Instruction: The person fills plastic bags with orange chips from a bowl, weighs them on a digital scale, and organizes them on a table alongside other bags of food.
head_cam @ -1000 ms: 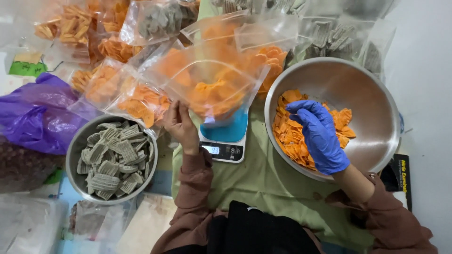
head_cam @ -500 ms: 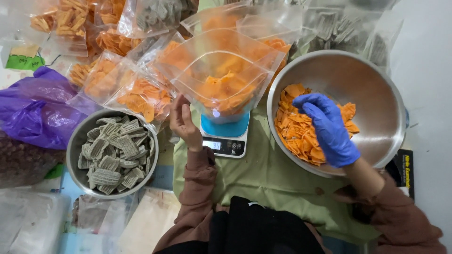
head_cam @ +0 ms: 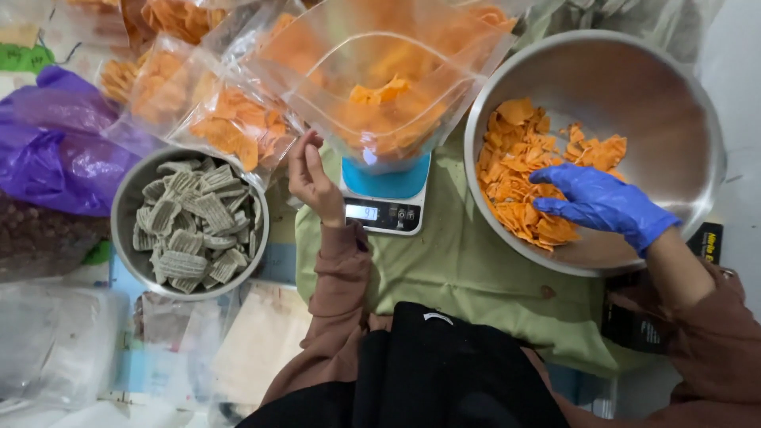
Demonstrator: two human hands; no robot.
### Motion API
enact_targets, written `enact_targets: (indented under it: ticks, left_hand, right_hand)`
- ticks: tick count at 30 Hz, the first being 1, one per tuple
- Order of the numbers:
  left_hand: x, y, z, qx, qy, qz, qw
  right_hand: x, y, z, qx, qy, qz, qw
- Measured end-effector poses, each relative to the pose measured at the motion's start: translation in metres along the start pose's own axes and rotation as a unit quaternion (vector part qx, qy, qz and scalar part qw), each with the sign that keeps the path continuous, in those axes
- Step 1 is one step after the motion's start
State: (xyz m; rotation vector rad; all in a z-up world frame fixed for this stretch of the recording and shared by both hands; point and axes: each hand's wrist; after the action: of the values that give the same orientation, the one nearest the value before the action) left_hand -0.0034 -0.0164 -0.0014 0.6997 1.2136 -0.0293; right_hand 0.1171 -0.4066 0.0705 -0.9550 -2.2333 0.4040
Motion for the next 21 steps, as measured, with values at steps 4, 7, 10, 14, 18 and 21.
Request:
enact_targets:
  ticks: [4,7,10,14,18,21]
  left_hand:
    - [0.007,0.001,0.000,-0.058,-0.009,-0.049,0.997]
    - [0.007,0.003,0.000,-0.072,-0.016,-0.040,0.996]
    - [0.006,0.003,0.000,-0.066,0.022,-0.027,0.997]
    - [0.005,0.003,-0.002,-0.048,0.047,-0.025,0.997]
    - [0.002,0.003,-0.002,-0.050,0.042,-0.030,0.997]
    - [-0.007,0.005,0.002,-0.056,0.058,-0.040,0.996]
  right_hand:
    - [-0.005,0.000,0.004,-0.012,-0.023,0.017,1.000]
    - [-0.011,0.004,0.008,0.007,-0.016,0.018,1.000]
    - [-0.019,0.008,0.011,-0.018,-0.029,-0.004,0.999]
    - [-0.020,0.013,0.005,-0.028,-0.103,0.121,0.987]
    - [0.001,0.008,-0.005,0.031,-0.037,0.208,0.977]
    - [-0.011,0.017,0.016,0.027,-0.043,0.153,0.987]
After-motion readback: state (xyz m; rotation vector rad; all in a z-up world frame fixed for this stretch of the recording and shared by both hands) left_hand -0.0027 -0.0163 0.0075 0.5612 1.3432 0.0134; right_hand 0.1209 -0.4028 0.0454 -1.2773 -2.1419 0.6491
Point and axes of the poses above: each hand's wrist, its own y-axis towards the middle knuckle, its own z-axis out of the palm, x = y × z, and after that the axes turned 1 degree about z, right-handed
